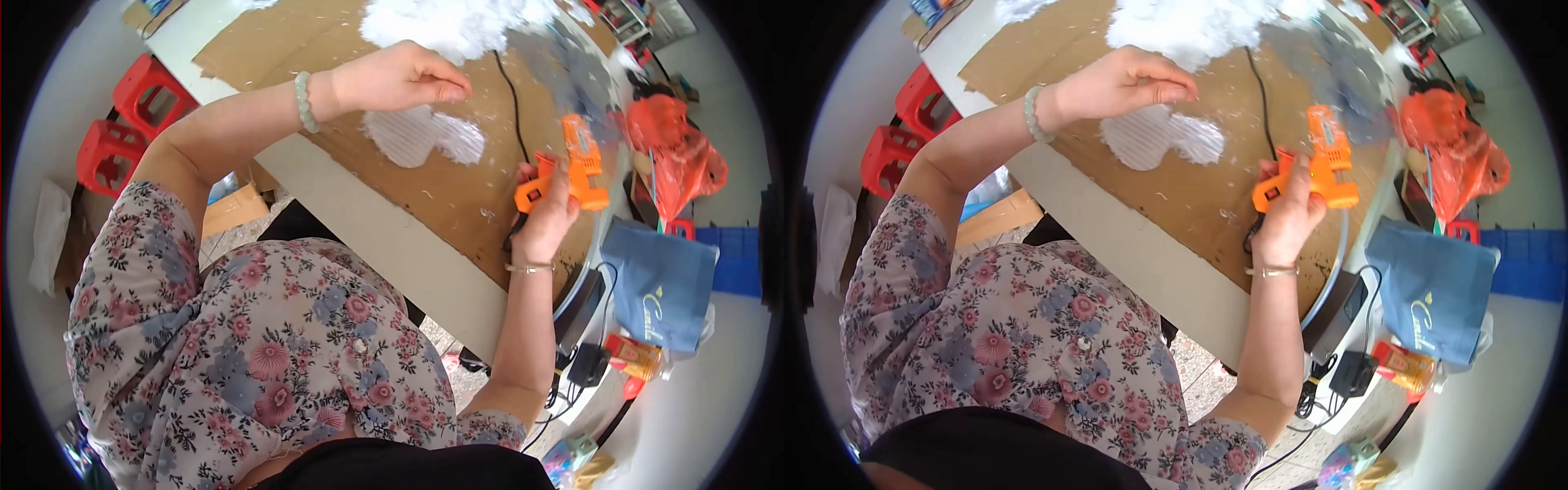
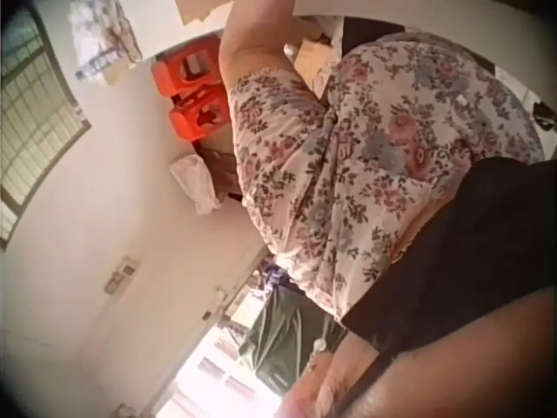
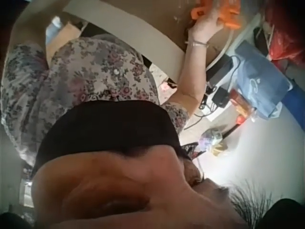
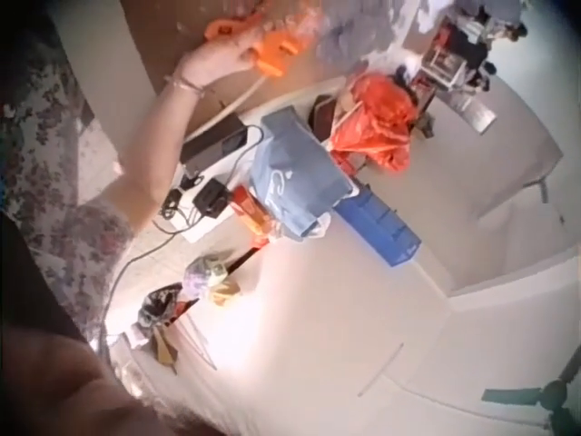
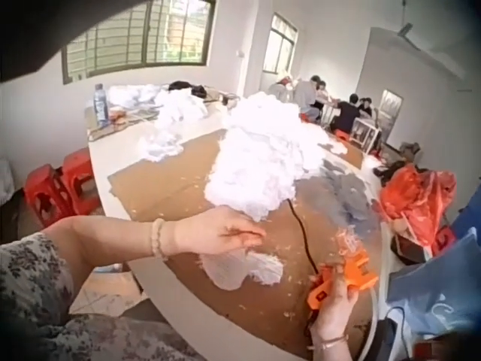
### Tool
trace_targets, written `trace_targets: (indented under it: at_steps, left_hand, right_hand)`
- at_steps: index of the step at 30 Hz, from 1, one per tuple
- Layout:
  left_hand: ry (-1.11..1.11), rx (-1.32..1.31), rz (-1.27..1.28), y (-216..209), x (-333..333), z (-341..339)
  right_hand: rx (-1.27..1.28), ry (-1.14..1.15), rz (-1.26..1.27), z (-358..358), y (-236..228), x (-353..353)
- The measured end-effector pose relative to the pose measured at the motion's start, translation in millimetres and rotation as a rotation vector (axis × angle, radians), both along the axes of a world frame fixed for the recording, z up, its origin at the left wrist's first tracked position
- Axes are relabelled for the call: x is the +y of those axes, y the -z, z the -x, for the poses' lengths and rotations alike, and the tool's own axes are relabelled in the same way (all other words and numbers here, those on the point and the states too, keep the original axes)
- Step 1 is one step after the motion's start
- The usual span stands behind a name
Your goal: The recorder uses a hot glue gun to attach white fiberfill stuffing to a piece of cardboard.
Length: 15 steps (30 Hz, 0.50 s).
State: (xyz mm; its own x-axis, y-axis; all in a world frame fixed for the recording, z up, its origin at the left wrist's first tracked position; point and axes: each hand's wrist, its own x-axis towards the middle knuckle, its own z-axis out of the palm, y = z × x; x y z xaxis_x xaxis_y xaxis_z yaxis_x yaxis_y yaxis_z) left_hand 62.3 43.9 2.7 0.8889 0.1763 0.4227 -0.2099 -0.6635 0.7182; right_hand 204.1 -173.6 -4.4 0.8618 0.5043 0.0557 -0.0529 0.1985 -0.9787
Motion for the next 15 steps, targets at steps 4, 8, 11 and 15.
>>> trace_targets:
  at_steps: [4,8,11,15]
  left_hand:
    - [-0.094,0.045,-0.211,-3,15,42]
    - [-0.127,0.05,-0.588,12,17,60]
    - [-0.099,0.111,-0.65,12,16,64]
    - [-0.108,0.046,-0.632,1,14,56]
  right_hand:
    - [-0.047,-0.068,-0.059,27,-4,9]
    - [-0.098,-0.211,-0.09,42,-5,15]
    - [-0.109,-0.319,-0.014,43,-1,19]
    - [-0.028,-0.322,-0.049,40,-10,17]
